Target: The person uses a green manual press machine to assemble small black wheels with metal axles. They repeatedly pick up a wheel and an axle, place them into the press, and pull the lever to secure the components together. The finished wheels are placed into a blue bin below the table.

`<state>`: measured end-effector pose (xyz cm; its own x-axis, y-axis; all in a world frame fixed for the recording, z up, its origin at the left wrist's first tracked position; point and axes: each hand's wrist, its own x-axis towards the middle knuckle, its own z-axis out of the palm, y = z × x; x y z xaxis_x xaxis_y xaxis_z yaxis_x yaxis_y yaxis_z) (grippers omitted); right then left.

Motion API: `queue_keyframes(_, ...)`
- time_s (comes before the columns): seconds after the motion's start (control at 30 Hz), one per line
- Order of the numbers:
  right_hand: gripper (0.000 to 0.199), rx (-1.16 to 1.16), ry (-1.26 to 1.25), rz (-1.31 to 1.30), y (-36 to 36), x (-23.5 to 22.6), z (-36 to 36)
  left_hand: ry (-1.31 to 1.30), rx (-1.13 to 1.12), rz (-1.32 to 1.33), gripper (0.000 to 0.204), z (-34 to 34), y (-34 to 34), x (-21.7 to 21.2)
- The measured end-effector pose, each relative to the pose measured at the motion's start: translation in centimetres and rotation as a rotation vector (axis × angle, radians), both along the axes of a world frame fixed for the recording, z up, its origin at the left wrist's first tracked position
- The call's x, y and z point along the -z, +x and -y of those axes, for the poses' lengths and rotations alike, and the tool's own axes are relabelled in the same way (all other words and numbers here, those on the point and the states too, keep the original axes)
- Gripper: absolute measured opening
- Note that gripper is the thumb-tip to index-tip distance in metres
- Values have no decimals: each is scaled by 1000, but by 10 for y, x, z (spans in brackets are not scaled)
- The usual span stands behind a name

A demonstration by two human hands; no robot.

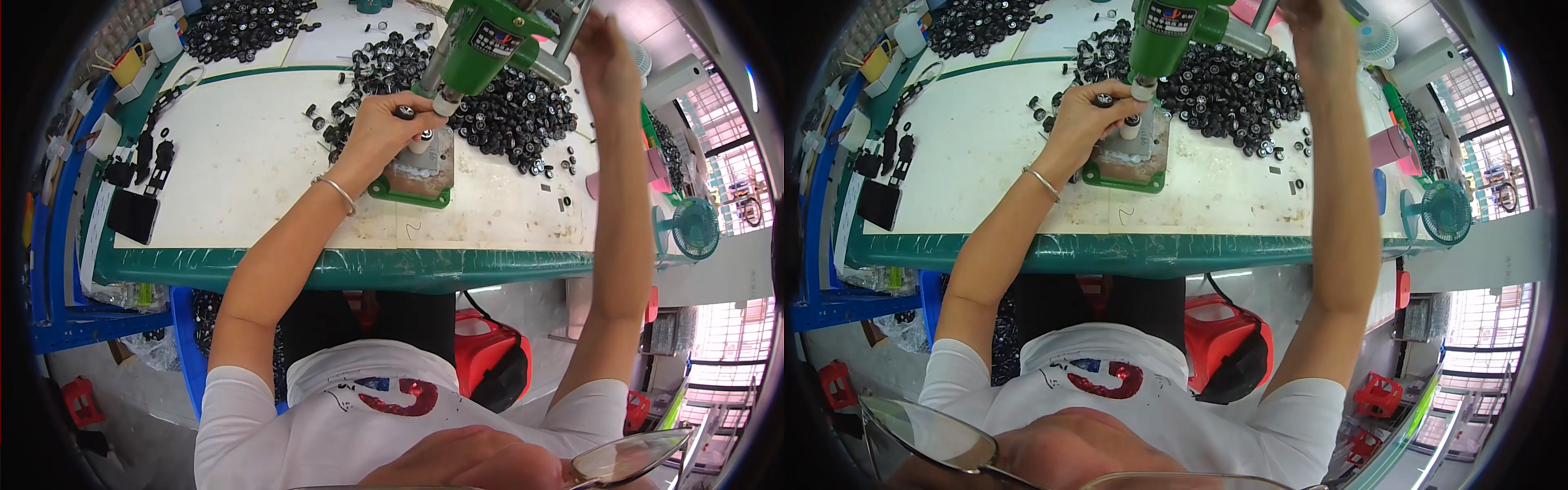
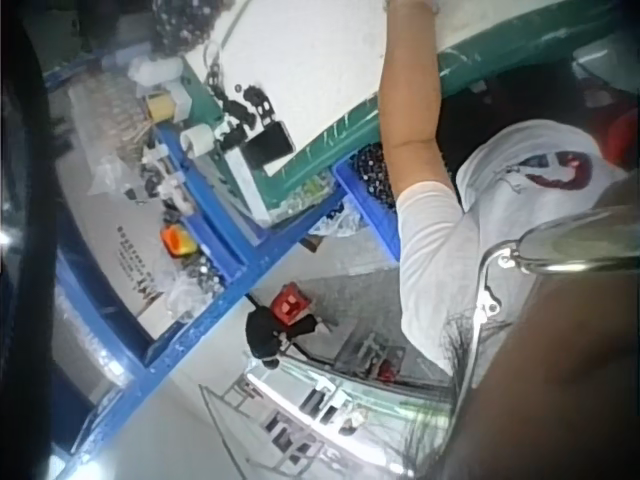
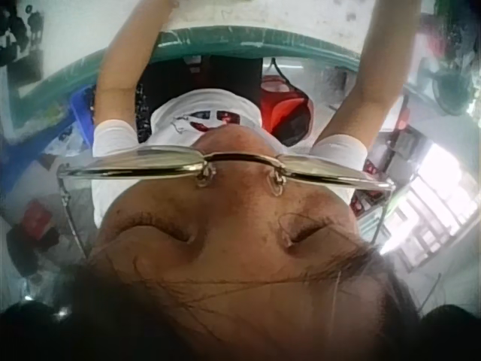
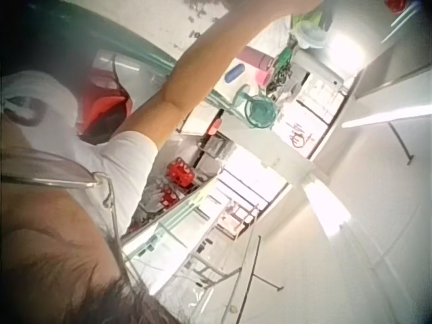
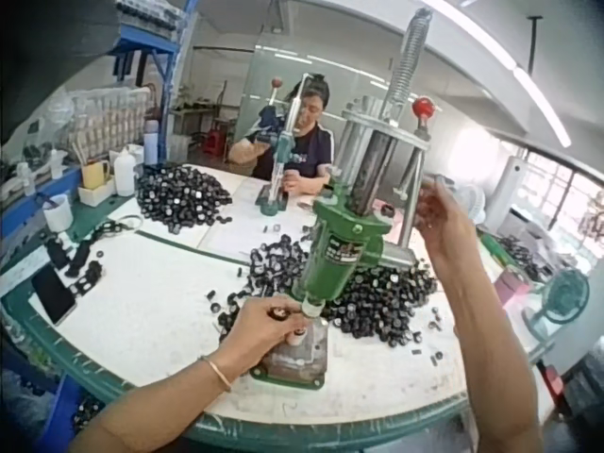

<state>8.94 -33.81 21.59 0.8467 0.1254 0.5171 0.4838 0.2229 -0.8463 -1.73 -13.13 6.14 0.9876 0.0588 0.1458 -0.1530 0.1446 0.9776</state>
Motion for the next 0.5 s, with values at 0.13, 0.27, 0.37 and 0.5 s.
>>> queue_keyframes(0.13, 22, 8, 19, -139, 22, -70, -31, 39, 0, -16, 11, -5, -2, -3)
queue_keyframes(0.27, 16, 88, 143, -34, 51, -59, -21, 61, 26, 19, 11, 2, 2, -5)
queue_keyframes(0.37, 16, -366, 179, -122, 101, -67, 20, 106, 11, 9, 10, -2, 1, -4)
queue_keyframes(0.5, 19, 94, 223, 227, -5, -60, -40, 137, -17, 32, 9, -5, 1, -2)
